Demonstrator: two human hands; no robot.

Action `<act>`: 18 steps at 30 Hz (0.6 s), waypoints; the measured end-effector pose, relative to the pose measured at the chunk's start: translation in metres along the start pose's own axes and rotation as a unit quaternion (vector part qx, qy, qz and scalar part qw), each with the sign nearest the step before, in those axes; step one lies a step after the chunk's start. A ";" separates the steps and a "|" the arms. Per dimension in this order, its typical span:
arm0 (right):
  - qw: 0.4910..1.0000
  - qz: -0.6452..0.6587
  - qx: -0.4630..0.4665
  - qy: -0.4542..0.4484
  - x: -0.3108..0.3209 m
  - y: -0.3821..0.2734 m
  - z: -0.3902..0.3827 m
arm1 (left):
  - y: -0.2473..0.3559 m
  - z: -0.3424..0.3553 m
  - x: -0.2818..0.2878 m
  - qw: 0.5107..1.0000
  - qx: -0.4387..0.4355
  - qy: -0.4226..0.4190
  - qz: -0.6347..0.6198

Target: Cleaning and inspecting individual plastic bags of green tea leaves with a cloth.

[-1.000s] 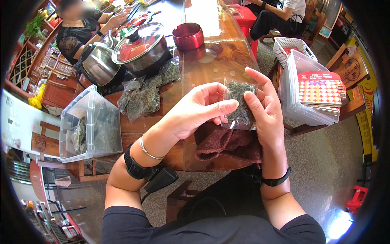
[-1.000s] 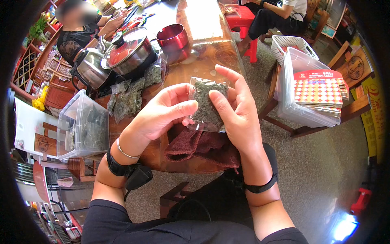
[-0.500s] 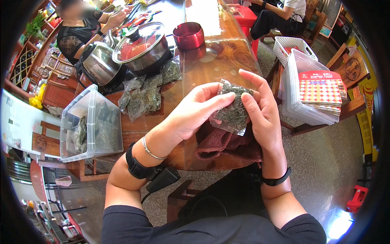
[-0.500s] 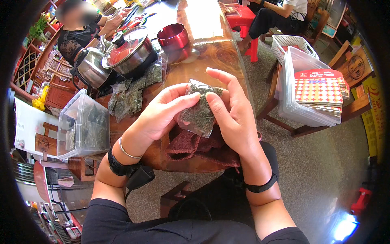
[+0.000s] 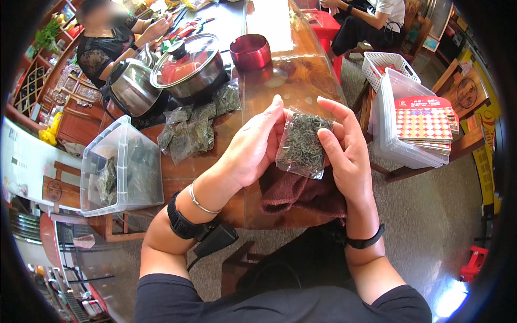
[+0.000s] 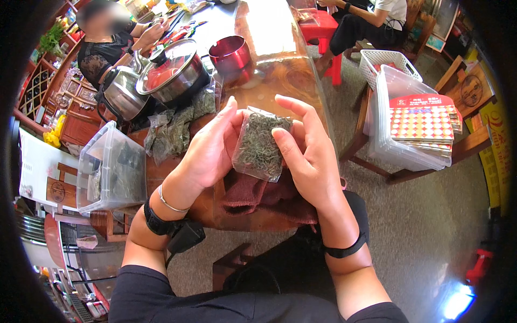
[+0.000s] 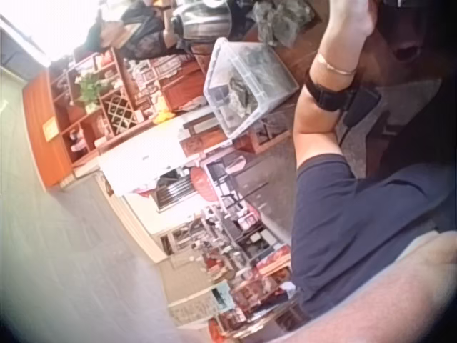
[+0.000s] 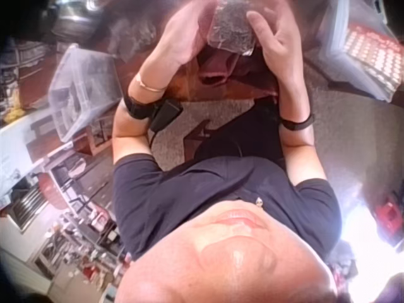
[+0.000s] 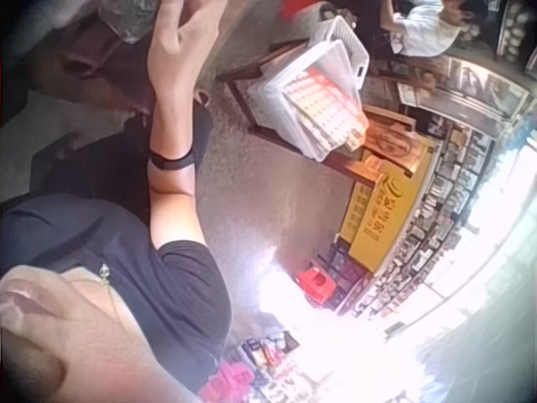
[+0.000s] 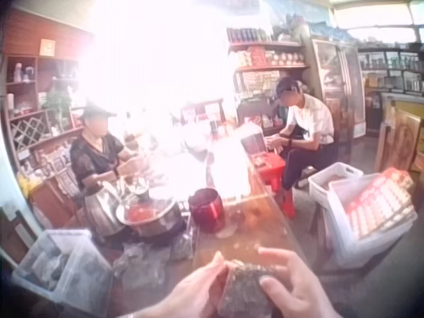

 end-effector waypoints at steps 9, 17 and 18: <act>0.998 0.004 0.035 0.049 0.000 0.005 0.000 | 0.005 -0.008 0.000 0.984 -0.054 -0.005 0.171; 0.961 -0.231 0.141 -0.059 -0.009 0.000 -0.007 | 0.032 -0.006 0.011 0.968 -0.246 -0.009 0.053; 0.960 -0.224 0.148 -0.074 -0.016 -0.001 -0.006 | 0.044 -0.015 0.017 0.965 -0.254 -0.021 0.054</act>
Point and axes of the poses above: each hand's wrist, its own z-axis towards the middle knuckle, its own x-axis out of the back of the hand, y = z × x, the point moved 1 cm from there along z, towards the middle knuckle, and after that the axes turned 12 degrees about y, right-handed, at the moved point
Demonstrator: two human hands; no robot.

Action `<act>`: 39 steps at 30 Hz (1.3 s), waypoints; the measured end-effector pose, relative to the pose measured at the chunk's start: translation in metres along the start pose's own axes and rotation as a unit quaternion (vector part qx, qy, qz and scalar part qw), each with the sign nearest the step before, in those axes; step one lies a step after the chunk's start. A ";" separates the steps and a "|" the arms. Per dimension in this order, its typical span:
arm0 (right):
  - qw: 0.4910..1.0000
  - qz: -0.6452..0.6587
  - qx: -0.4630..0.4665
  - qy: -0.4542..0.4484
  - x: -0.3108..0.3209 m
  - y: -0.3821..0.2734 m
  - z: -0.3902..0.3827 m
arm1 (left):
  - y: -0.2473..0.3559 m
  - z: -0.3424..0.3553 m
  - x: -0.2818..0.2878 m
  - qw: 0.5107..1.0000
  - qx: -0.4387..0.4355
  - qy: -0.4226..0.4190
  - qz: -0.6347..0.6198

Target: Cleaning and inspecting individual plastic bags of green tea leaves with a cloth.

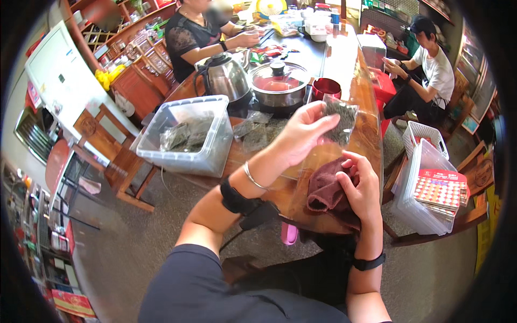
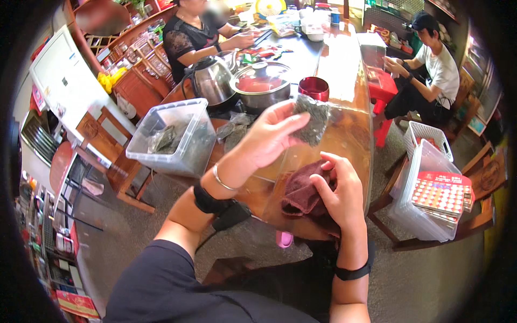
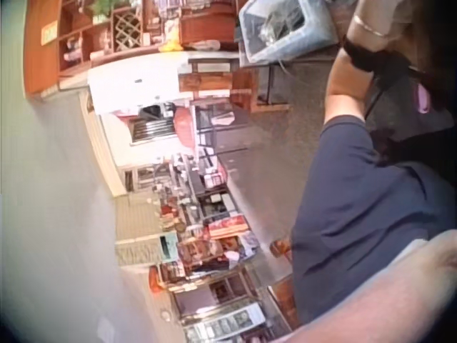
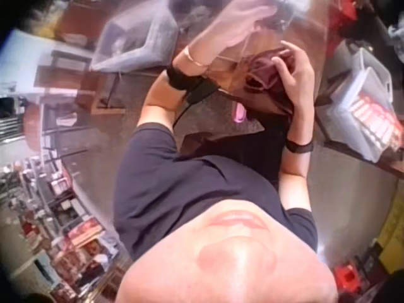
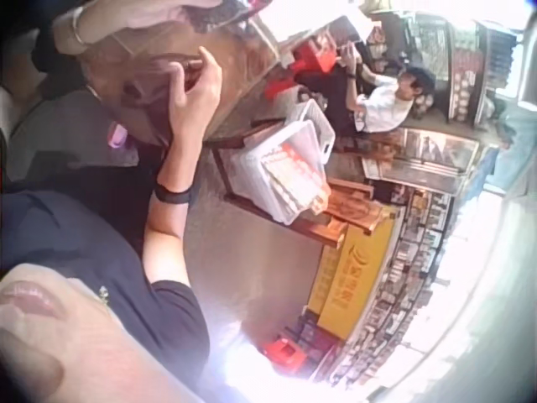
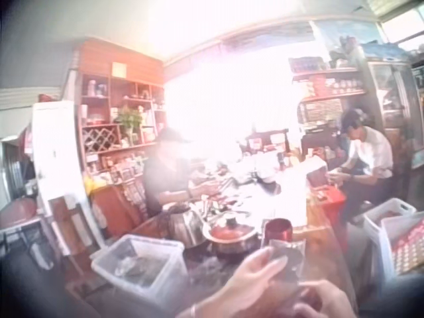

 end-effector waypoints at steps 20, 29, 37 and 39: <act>0.974 -0.070 0.206 -0.067 0.007 -0.012 -0.009 | 0.191 -0.116 0.137 0.843 -0.065 0.242 0.476; 0.977 -0.057 0.194 -0.070 0.003 -0.011 -0.009 | 0.211 -0.119 0.147 0.864 -0.003 0.206 0.460; 0.978 -0.055 0.191 -0.064 0.003 -0.011 -0.010 | 0.224 -0.129 0.187 0.796 0.098 0.120 0.586; 0.978 -0.053 0.192 -0.064 0.003 -0.011 -0.009 | 0.227 -0.128 0.185 0.751 0.124 0.073 0.644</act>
Point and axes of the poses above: each hand's wrist, its own z-axis towards the middle knuckle, its own x-axis out of the back of the hand, y = z × x, the point moved 1 cm from there along z, towards the middle knuckle, and after that the axes turned 12 degrees about y, right-handed, at the moved point
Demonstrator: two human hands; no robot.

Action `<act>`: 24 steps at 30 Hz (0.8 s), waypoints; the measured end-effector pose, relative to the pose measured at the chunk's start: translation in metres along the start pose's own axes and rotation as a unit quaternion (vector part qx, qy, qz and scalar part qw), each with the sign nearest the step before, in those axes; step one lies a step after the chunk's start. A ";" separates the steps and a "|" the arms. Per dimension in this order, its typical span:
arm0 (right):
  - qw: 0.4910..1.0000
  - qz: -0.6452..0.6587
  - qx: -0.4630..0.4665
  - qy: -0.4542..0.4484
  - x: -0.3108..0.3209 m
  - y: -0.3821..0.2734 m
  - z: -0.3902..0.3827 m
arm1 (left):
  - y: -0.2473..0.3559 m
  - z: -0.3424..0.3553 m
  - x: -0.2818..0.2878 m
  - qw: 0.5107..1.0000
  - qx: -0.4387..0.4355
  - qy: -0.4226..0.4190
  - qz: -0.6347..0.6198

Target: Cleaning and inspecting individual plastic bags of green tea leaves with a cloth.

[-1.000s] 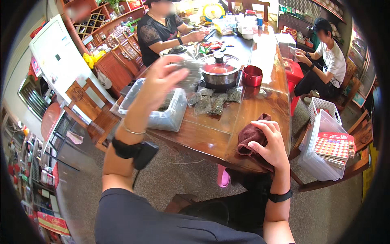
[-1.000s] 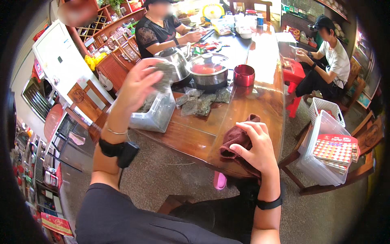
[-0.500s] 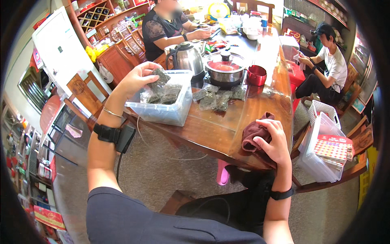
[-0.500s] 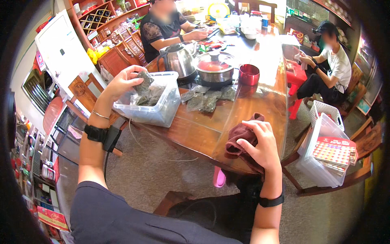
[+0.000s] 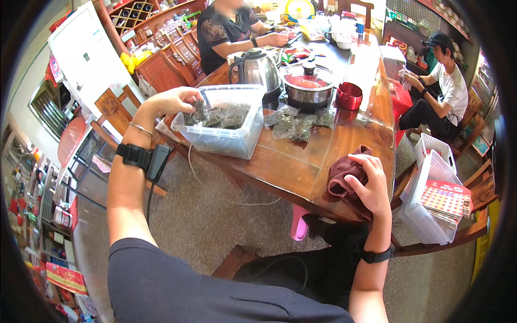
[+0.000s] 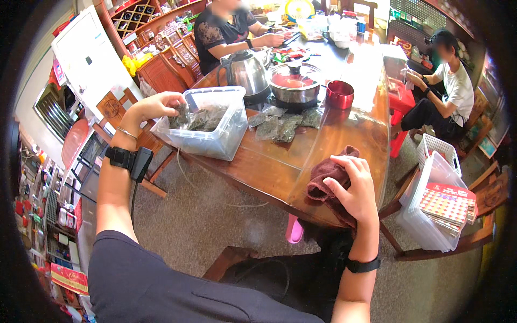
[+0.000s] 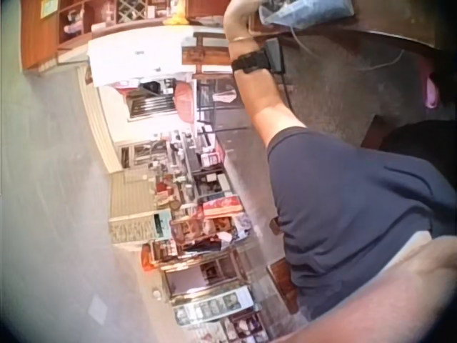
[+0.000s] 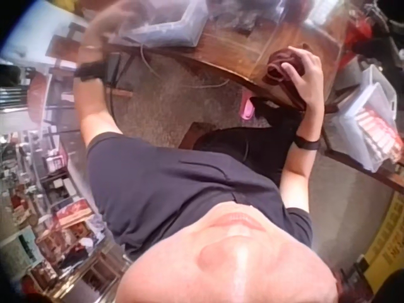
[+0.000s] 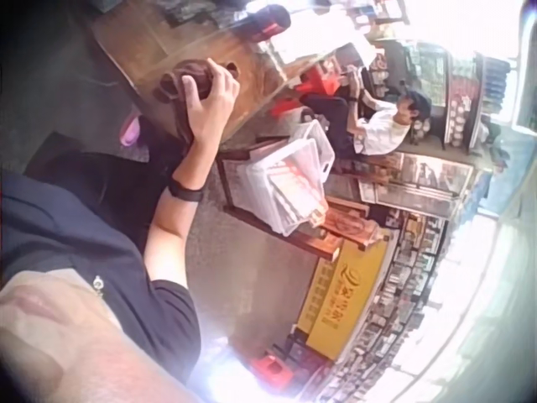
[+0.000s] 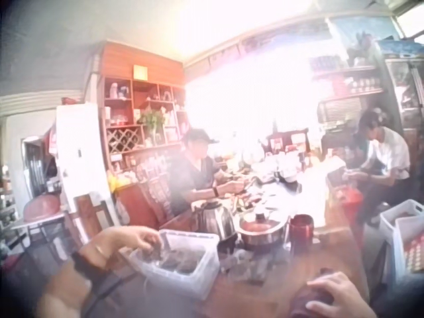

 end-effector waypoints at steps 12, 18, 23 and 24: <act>1.000 0.006 -0.015 0.010 0.000 0.001 -0.001 | 0.027 0.011 -0.028 0.858 -0.129 0.153 0.474; 1.000 0.012 -0.017 0.022 0.006 0.007 -0.002 | 0.111 0.008 -0.102 0.959 -0.198 0.147 0.137; 1.000 0.020 0.022 0.002 0.005 0.004 0.001 | 0.133 0.007 -0.158 0.797 -0.289 0.320 0.423; 1.000 0.018 0.022 -0.006 0.004 0.004 -0.001 | 0.139 0.005 -0.162 0.765 -0.281 0.369 0.447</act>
Point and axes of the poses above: each hand's wrist, its own z-axis towards the middle knuckle, its own x-axis out of the back of the hand, y = z × x, the point moved 1 cm from there along z, towards the middle knuckle, and after that the axes turned 12 degrees about y, right-handed, at the moved point
